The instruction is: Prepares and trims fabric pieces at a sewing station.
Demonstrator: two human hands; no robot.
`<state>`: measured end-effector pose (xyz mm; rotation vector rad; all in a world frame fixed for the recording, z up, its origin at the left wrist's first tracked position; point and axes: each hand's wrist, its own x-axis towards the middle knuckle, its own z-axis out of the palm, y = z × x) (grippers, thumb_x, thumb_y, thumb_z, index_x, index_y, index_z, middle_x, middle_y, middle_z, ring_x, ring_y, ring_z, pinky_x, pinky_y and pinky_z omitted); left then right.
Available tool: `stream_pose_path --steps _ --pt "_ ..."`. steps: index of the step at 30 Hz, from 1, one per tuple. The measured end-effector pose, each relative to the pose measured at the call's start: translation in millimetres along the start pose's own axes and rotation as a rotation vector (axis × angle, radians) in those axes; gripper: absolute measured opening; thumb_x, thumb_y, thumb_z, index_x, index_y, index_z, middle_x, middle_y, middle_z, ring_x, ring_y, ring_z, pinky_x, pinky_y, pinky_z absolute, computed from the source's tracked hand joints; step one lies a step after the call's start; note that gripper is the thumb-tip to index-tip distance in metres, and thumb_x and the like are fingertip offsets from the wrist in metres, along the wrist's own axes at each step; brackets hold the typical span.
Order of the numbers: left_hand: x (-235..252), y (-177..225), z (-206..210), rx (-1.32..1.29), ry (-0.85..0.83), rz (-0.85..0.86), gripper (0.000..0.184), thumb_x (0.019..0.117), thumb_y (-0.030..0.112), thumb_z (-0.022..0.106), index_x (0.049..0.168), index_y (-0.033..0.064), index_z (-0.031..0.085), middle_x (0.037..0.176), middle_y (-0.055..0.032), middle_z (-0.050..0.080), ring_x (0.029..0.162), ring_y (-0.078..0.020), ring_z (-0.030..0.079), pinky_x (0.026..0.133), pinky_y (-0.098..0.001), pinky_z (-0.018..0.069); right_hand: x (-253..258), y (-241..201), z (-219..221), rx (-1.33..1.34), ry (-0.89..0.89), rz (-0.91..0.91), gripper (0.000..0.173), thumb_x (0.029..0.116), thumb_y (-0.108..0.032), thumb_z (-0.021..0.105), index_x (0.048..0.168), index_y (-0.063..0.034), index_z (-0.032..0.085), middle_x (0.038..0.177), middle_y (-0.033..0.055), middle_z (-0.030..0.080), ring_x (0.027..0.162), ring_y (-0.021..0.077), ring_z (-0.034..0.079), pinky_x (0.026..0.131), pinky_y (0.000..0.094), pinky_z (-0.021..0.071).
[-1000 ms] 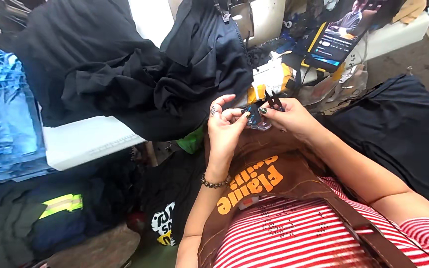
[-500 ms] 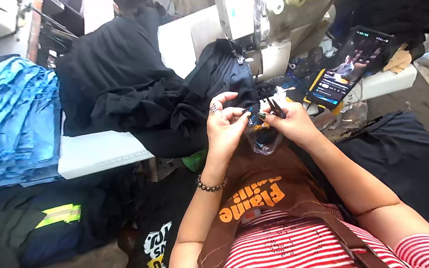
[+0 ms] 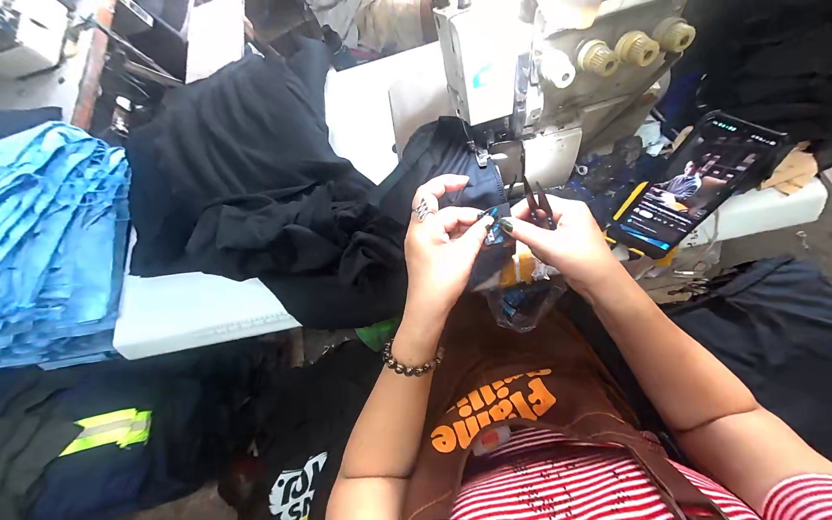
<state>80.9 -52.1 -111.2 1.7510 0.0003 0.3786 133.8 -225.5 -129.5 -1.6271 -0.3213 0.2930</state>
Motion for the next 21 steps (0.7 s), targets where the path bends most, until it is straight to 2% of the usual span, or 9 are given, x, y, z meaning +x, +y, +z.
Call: stream_pose_path --steps 2,4,6,8,11,16,18,20,21 --pt "0.5 -2.8 -1.6 0.088 0.02 0.039 0.063 0.0861 -0.008 0.074 0.142 0.0092 0.049 0.104 -0.0035 0.074 0.083 -0.0111 0.073 0.07 -0.0258 0.0625 7.8 2.0 1.4 0.027 0.02 0.051 0.004 0.0944 -0.011 0.067 0.095 -0.01 0.071 0.066 -0.0011 0.058 0.045 0.004 0.042 0.041 0.0188 0.0341" --pt "-1.0 -9.2 -4.5 0.254 0.025 0.193 0.061 0.0868 -0.001 0.077 0.141 0.0011 0.049 0.13 -0.0073 0.068 0.114 -0.0157 0.068 0.095 -0.0322 0.0589 15.8 6.0 1.5 0.112 0.037 0.081 0.003 0.0936 -0.007 0.068 0.095 -0.0086 0.07 0.067 -0.0027 0.058 0.047 0.0023 0.042 0.043 0.017 0.0356" --pt "-1.7 -15.1 -4.5 0.456 0.045 0.41 0.043 0.0867 0.006 0.079 0.126 -0.0029 0.064 0.136 -0.0162 0.063 0.13 -0.0262 0.059 0.109 -0.0417 0.049 21.1 8.1 0.5 0.175 0.045 0.109 0.003 0.093 -0.006 0.066 0.094 -0.0089 0.067 0.065 -0.0035 0.057 0.046 0.0013 0.042 0.042 0.0158 0.0356" --pt "-4.3 -23.4 -0.3 0.643 0.04 0.585 0.025 0.092 0.01 0.075 0.116 0.0026 0.072 0.132 -0.0184 0.065 0.133 -0.0335 0.054 0.113 -0.0482 0.0425 23.0 10.3 0.4 0.236 0.037 0.139 0.004 0.0928 -0.007 0.065 0.092 -0.0101 0.066 0.062 -0.004 0.054 0.044 0.0012 0.04 0.041 0.0155 0.0341" --pt "-5.6 -39.9 7.5 0.764 0.069 0.732 0.018 0.0944 0.005 0.07 0.111 0.0025 0.075 0.125 -0.0155 0.07 0.129 -0.0343 0.057 0.112 -0.048 0.0421 22.3 12.0 1.5 0.336 -0.007 0.182 0.005 0.0934 -0.005 0.064 0.09 -0.009 0.065 0.058 -0.0028 0.05 0.042 0.0014 0.037 0.039 0.0155 0.0317" --pt "-3.7 -51.5 8.2 0.738 0.061 0.774 0.012 0.0924 0.002 0.07 0.103 0.0015 0.076 0.113 -0.0139 0.074 0.121 -0.0322 0.063 0.109 -0.0461 0.0454 17.1 18.3 -2.7 0.299 -0.013 0.151 0.001 0.0956 -0.011 0.064 0.095 -0.0097 0.065 0.057 -0.0014 0.047 0.04 0.0031 0.036 0.038 0.0163 0.0316" --pt "0.5 -53.0 4.0 0.72 0.083 0.747 0.012 0.0917 0.003 0.07 0.101 0.0009 0.076 0.113 -0.0162 0.074 0.119 -0.0324 0.065 0.107 -0.0455 0.0481 16.2 28.3 -3.2 0.097 0.081 0.064 0.011 0.097 -0.015 0.066 0.108 -0.0133 0.066 0.076 -0.0008 0.059 0.051 0.0042 0.047 0.045 0.0178 0.039" --pt "8.3 -48.3 -2.9 0.705 0.145 0.692 0.01 0.0912 0.004 0.072 0.099 -0.0003 0.076 0.113 -0.0189 0.073 0.119 -0.0323 0.065 0.106 -0.0439 0.0505 15.4 41.2 -6.5 -0.047 0.055 0.019 0.025 0.0969 -0.014 0.068 0.122 -0.014 0.064 0.106 0.0003 0.07 0.076 0.0059 0.062 0.063 0.0219 0.052" --pt "12.9 -44.1 -6.1 0.71 0.173 0.668 0.009 0.0908 0.004 0.072 0.098 -0.0007 0.076 0.114 -0.0193 0.072 0.119 -0.0318 0.065 0.106 -0.0433 0.0507 14.0 47.6 -6.8 -0.054 0.017 0.037 0.027 0.096 -0.012 0.069 0.122 -0.0122 0.064 0.106 0.0005 0.07 0.079 0.0057 0.063 0.065 0.0227 0.0535"
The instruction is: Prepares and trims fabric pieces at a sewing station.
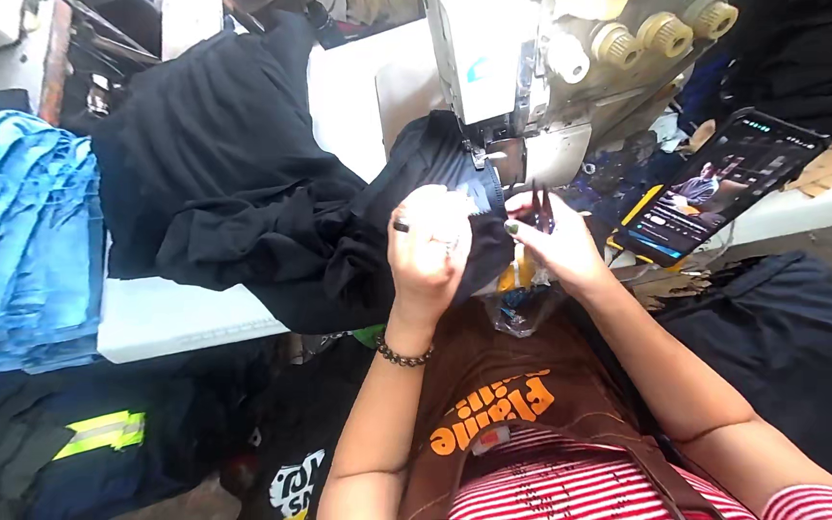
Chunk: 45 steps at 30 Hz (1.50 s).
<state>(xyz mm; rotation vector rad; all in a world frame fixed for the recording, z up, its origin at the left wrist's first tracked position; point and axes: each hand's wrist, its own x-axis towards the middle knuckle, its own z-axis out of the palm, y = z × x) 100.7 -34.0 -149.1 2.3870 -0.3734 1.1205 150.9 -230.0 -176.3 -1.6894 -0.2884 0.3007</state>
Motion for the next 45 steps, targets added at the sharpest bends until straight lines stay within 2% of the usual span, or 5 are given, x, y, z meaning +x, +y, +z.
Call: stream_pose_path --steps 3,12,31,39,45 --pt "13.1 -3.4 -2.2 0.041 -0.012 0.0 0.011 0.092 0.003 0.071 0.101 -0.0015 0.076 0.117 -0.0184 0.071 0.121 -0.0297 0.064 0.106 -0.0414 0.049 -11.4 23.3 5.1 0.074 -0.079 0.043 0.013 0.0917 -0.009 0.071 0.104 -0.0062 0.072 0.077 -0.0005 0.066 0.058 0.0042 0.055 0.052 0.0223 0.0473" --pt "8.2 -24.9 16.6 0.072 -0.237 0.227 0.017 0.0955 0.003 0.065 0.108 0.0003 0.077 0.118 -0.0172 0.074 0.121 -0.0304 0.066 0.109 -0.0426 0.0473 -33.8 21.4 7.3 0.185 -0.144 0.07 0.01 0.0923 -0.008 0.07 0.101 -0.0043 0.071 0.076 -0.0049 0.067 0.064 0.0001 0.06 0.062 0.0181 0.0524" --pt "15.0 -3.1 -0.7 0.124 -0.418 0.073 0.03 0.0979 0.009 0.061 0.126 0.0006 0.07 0.138 -0.0169 0.065 0.135 -0.0327 0.057 0.117 -0.0512 0.0382 -43.4 11.7 9.7 0.104 -0.078 0.062 0.01 0.093 -0.009 0.069 0.102 -0.0046 0.071 0.073 -0.0071 0.065 0.063 -0.0045 0.057 0.06 0.0139 0.0498" --pt "22.7 -15.1 -5.3 0.056 -0.477 0.052 0.035 0.0983 0.008 0.06 0.131 -0.0025 0.066 0.141 -0.0205 0.061 0.137 -0.035 0.054 0.118 -0.0508 0.0379 -31.8 3.6 20.3 -0.017 -0.014 -0.011 0.019 0.0935 -0.008 0.068 0.111 -0.0015 0.071 0.091 -0.0006 0.072 0.075 -0.0016 0.065 0.07 0.0167 0.0563" --pt "55.1 -55.7 15.8 0.096 -0.534 -0.074 0.034 0.1053 0.02 0.047 0.127 0.0086 0.071 0.139 -0.0102 0.066 0.137 -0.0285 0.055 0.118 -0.0525 0.0362 9.6 -17.0 36.8 -0.523 0.141 -0.428 0.025 0.0952 -0.01 0.066 0.118 -0.0001 0.071 0.107 0.0128 0.074 0.091 0.0187 0.072 0.08 0.035 0.0601"
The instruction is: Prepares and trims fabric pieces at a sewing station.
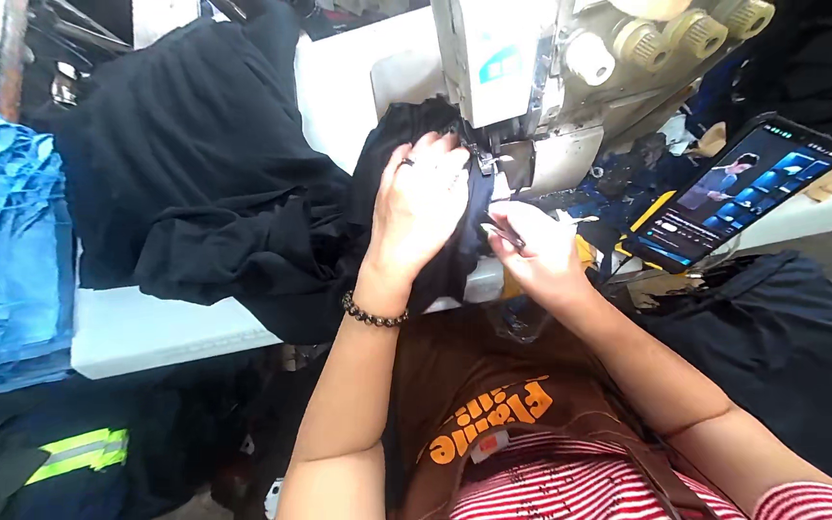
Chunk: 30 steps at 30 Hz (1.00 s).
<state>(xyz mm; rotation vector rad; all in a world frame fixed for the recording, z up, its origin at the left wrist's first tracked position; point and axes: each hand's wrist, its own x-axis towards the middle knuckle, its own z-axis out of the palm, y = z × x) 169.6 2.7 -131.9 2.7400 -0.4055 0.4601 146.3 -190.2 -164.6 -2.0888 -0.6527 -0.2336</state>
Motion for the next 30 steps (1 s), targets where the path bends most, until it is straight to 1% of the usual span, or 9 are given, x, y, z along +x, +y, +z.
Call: stream_pose_path --steps 4,8,11,14,17,20,22,24,30 --pt "19.2 -31.0 -3.2 -0.161 0.042 -0.146 0.029 0.0989 0.019 0.059 0.122 0.0082 0.072 0.141 -0.0137 0.062 0.136 -0.0297 0.055 0.114 -0.0535 0.0385 30.8 -19.0 15.0 -0.351 0.073 -0.147 0.011 0.0919 -0.012 0.069 0.098 -0.0024 0.07 0.084 0.0139 0.068 0.07 0.0293 0.07 0.052 0.0428 0.0534" --pt "0.6 -36.3 4.4 -0.43 0.33 -0.42 0.066 0.0815 0.015 0.078 0.141 0.0004 0.055 0.152 -0.0262 0.041 0.135 -0.032 0.047 0.106 -0.0384 0.0462 36.6 -33.2 15.0 -0.398 -0.047 -0.121 0.007 0.092 -0.011 0.069 0.096 -0.0049 0.068 0.083 0.0143 0.065 0.071 0.0324 0.068 0.05 0.0459 0.0514" --pt "-36.2 -16.9 5.7 -0.739 0.473 -0.629 0.091 0.0762 0.007 0.083 0.155 0.0041 0.036 0.153 -0.018 0.044 0.129 -0.0224 0.054 0.1 -0.0329 0.0516 22.7 -29.5 10.7 -0.403 -0.197 -0.142 0.01 0.0906 -0.008 0.071 0.1 -0.0054 0.067 0.085 0.0138 0.065 0.066 0.0316 0.067 0.049 0.0464 0.0523" --pt "-78.5 16.1 -4.2 -0.995 0.412 -0.652 0.107 0.0715 -0.014 0.079 0.16 0.0181 0.03 0.156 -0.0069 0.044 0.123 -0.0245 0.057 0.088 -0.0381 0.0555 2.1 -5.4 5.6 -0.358 -0.241 -0.146 0.01 0.089 -0.005 0.073 0.097 -0.0023 0.067 0.088 0.0161 0.066 0.067 0.0338 0.068 0.05 0.0493 0.0534" --pt "-97.4 18.2 -7.4 -1.179 0.367 -0.623 0.078 0.0921 0.006 0.07 0.16 0.019 0.034 0.152 -0.0033 0.049 0.12 -0.0162 0.058 0.094 -0.0329 0.0525 -10.9 16.8 -14.6 -0.298 -0.319 -0.067 0.017 0.0934 -0.009 0.071 0.109 -0.0017 0.069 0.101 0.0181 0.069 0.084 0.0368 0.071 0.065 0.0573 0.0576" --pt "-98.1 13.9 -18.2 -1.22 0.363 -0.639 0.042 0.1079 0.027 0.049 0.148 0.0171 0.053 0.127 -0.0001 0.063 0.104 -0.0091 0.064 0.089 -0.0294 0.0552 -5.0 13.7 -45.5 -0.218 -0.404 0.09 0.036 0.0996 -0.028 0.067 0.13 -0.0082 0.063 0.119 0.0157 0.068 0.097 0.0351 0.069 0.08 0.0609 0.0551" --pt "-98.2 13.9 -26.7 -1.147 0.36 -0.588 0.028 0.1036 0.01 0.058 0.13 0.0092 0.066 0.123 -0.0018 0.069 0.103 -0.0097 0.067 0.089 -0.0289 0.0567 1.6 7.8 -60.9 -0.196 -0.375 0.076 0.039 0.1041 -0.029 0.058 0.137 -0.0085 0.059 0.127 0.0155 0.065 0.105 0.0351 0.068 0.086 0.0611 0.0547" --pt "-99.8 16.3 -32.5 -1.048 0.378 -0.516 0.021 0.0948 0.0 0.068 0.114 0.006 0.072 0.111 -0.0015 0.074 0.096 -0.0082 0.07 0.084 -0.0259 0.0586 9.4 2.2 -67.3 -0.235 -0.266 -0.028 0.033 0.1034 -0.023 0.06 0.132 -0.0051 0.062 0.122 0.0178 0.067 0.099 0.0367 0.07 0.081 0.06 0.056" --pt "-109.2 24.0 -46.7 -0.818 0.466 -0.498 0.02 0.0875 0.001 0.078 0.107 0.0071 0.076 0.101 -0.0011 0.075 0.088 -0.0077 0.07 0.078 -0.0241 0.0592 43.2 -2.6 -48.8 -0.533 -0.018 -0.416 0.025 0.101 -0.021 0.064 0.116 -0.0015 0.07 0.1 0.0211 0.071 0.094 0.0398 0.07 0.079 0.0546 0.0564"
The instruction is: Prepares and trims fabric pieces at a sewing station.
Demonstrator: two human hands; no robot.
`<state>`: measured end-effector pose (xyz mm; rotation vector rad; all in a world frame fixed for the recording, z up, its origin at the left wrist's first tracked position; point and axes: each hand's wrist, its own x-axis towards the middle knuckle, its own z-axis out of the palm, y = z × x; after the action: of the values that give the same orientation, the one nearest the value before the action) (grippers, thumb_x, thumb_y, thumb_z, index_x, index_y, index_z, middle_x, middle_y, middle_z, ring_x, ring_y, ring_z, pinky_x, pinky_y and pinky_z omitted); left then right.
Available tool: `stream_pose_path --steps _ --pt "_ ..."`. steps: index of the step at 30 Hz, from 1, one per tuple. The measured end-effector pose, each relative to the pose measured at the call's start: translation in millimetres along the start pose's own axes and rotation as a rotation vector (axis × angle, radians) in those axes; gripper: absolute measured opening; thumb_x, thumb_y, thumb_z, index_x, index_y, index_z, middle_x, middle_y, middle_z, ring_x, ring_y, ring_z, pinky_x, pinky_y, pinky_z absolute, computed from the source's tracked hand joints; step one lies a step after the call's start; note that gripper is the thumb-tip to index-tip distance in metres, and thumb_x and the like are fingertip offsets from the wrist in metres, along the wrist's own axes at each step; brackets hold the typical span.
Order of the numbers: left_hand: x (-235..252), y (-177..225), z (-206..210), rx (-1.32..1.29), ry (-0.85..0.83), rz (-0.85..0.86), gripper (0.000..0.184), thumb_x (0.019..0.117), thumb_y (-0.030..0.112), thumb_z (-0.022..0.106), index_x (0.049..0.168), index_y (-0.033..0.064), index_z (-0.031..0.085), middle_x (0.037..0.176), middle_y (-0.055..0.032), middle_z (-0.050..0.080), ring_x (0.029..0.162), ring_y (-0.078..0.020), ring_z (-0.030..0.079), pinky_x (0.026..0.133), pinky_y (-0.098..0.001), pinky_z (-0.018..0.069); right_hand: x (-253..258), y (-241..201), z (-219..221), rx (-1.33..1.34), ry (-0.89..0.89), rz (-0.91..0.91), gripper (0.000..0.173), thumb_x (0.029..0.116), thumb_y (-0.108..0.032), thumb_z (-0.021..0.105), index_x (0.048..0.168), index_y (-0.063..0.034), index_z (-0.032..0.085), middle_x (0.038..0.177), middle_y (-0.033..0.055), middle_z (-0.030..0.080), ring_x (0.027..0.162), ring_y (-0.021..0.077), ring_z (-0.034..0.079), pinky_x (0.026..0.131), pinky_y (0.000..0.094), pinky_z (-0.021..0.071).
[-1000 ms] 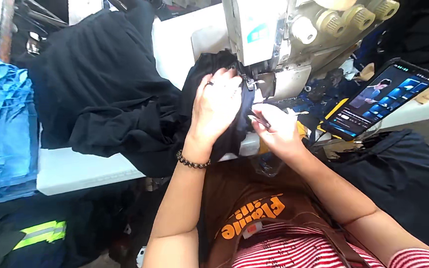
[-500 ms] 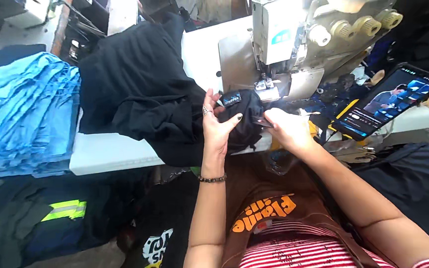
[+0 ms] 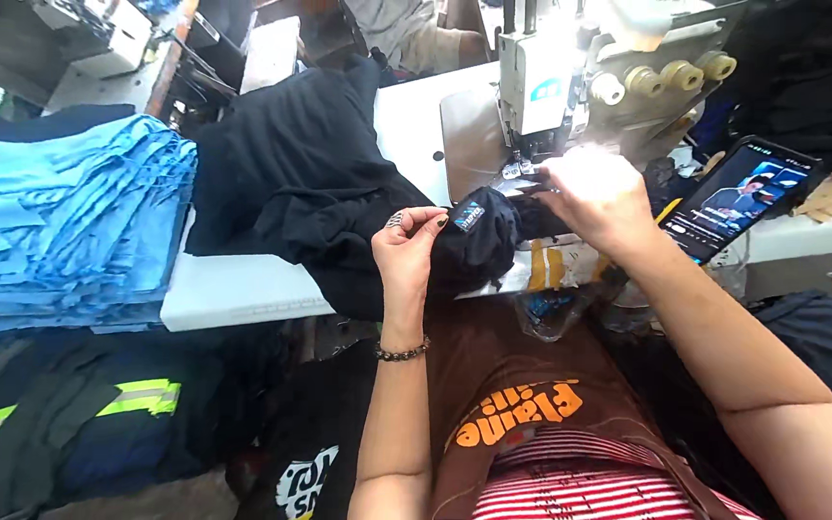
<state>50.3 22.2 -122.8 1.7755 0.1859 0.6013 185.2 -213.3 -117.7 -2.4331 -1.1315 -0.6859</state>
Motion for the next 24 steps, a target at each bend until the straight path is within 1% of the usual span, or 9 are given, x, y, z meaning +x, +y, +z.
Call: stream_pose_path --steps 2,4,7,9,11,14,17,19,24 --pt "0.7 1.0 -0.4 0.017 0.009 0.018 0.02 0.0872 0.001 0.078 0.106 0.0068 0.076 0.101 -0.0013 0.075 0.087 -0.0075 0.07 0.077 -0.0242 0.0593 16.2 -4.9 6.8 -0.044 -0.023 -0.056 0.022 0.0999 -0.019 0.065 0.108 0.0002 0.07 0.092 0.0217 0.068 0.085 0.0414 0.07 0.07 0.055 0.0558" --pt "0.7 3.0 0.7 0.015 0.02 0.046 0.023 0.085 -0.001 0.08 0.106 0.0072 0.075 0.1 -0.0015 0.074 0.087 -0.0085 0.07 0.075 -0.0244 0.0594 31.9 -12.1 10.6 -0.03 -0.088 -0.102 0.019 0.1 -0.018 0.063 0.098 0.0004 0.067 0.083 0.0208 0.063 0.071 0.0414 0.066 0.055 0.0538 0.0511" --pt "8.3 10.5 0.5 -0.008 0.069 0.087 0.026 0.0823 -0.002 0.081 0.105 0.0073 0.073 0.097 -0.0009 0.073 0.084 -0.0082 0.069 0.074 -0.0234 0.059 41.6 -19.2 18.3 0.009 -0.157 -0.127 0.023 0.1053 -0.021 0.054 0.095 -0.0034 0.065 0.082 0.0172 0.062 0.067 0.0384 0.066 0.051 0.0518 0.0489" --pt "22.9 17.8 -2.7 -0.088 0.109 0.093 0.024 0.0829 -0.003 0.079 0.104 0.0048 0.071 0.095 -0.0008 0.072 0.085 -0.008 0.069 0.077 -0.0247 0.0598 45.4 -21.0 16.0 0.103 -0.173 -0.069 0.025 0.1059 -0.026 0.053 0.101 -0.0063 0.068 0.087 0.0143 0.066 0.074 0.0356 0.069 0.057 0.0529 0.0524" --pt "42.4 26.8 -7.5 -0.181 0.154 0.067 0.024 0.0798 -0.005 0.081 0.099 0.0033 0.07 0.09 -0.0011 0.073 0.083 -0.0096 0.071 0.079 -0.0281 0.0616 50.8 -23.7 3.5 0.243 -0.182 0.028 0.026 0.1039 -0.029 0.057 0.108 -0.008 0.071 0.096 0.0126 0.072 0.086 0.0326 0.072 0.07 0.0549 0.0557" --pt "61.7 41.0 -12.0 -0.188 0.152 0.063 0.022 0.0787 -0.004 0.082 0.094 0.004 0.069 0.085 -0.0004 0.073 0.08 -0.0089 0.071 0.077 -0.0277 0.061 58.0 -27.4 -17.6 0.456 -0.261 0.138 0.031 0.0998 -0.035 0.065 0.114 -0.0083 0.071 0.097 0.0101 0.072 0.088 0.0268 0.07 0.078 0.0535 0.0545" --pt "69.7 53.9 -9.1 -0.17 0.105 0.103 0.021 0.0788 -0.005 0.082 0.093 0.0039 0.069 0.085 -0.0007 0.073 0.08 -0.0091 0.071 0.077 -0.0274 0.0611 61.6 -32.5 -27.1 0.627 -0.322 0.188 0.029 0.0972 -0.034 0.069 0.113 -0.0101 0.071 0.097 0.0045 0.073 0.084 0.0152 0.069 0.08 0.0422 0.0569" --pt "70.1 60.2 -4.8 -0.172 0.086 0.128 0.021 0.0781 -0.005 0.082 0.093 0.0034 0.07 0.084 -0.001 0.073 0.08 -0.0093 0.071 0.076 -0.0272 0.0614 65.1 -38.4 -31.6 0.705 -0.352 0.23 0.027 0.096 -0.033 0.071 0.111 -0.0103 0.072 0.096 0.003 0.073 0.083 0.0123 0.07 0.079 0.0384 0.0582" --pt "66.4 70.8 3.6 -0.18 0.043 0.155 0.021 0.0777 -0.006 0.082 0.092 0.0025 0.07 0.083 -0.0016 0.074 0.078 -0.009 0.071 0.074 -0.0259 0.0617 77.2 -51.5 -31.9 0.627 -0.435 0.25 0.03 0.0916 -0.038 0.074 0.107 -0.0119 0.074 0.092 0.0044 0.072 0.084 0.0207 0.069 0.078 0.0518 0.0545"
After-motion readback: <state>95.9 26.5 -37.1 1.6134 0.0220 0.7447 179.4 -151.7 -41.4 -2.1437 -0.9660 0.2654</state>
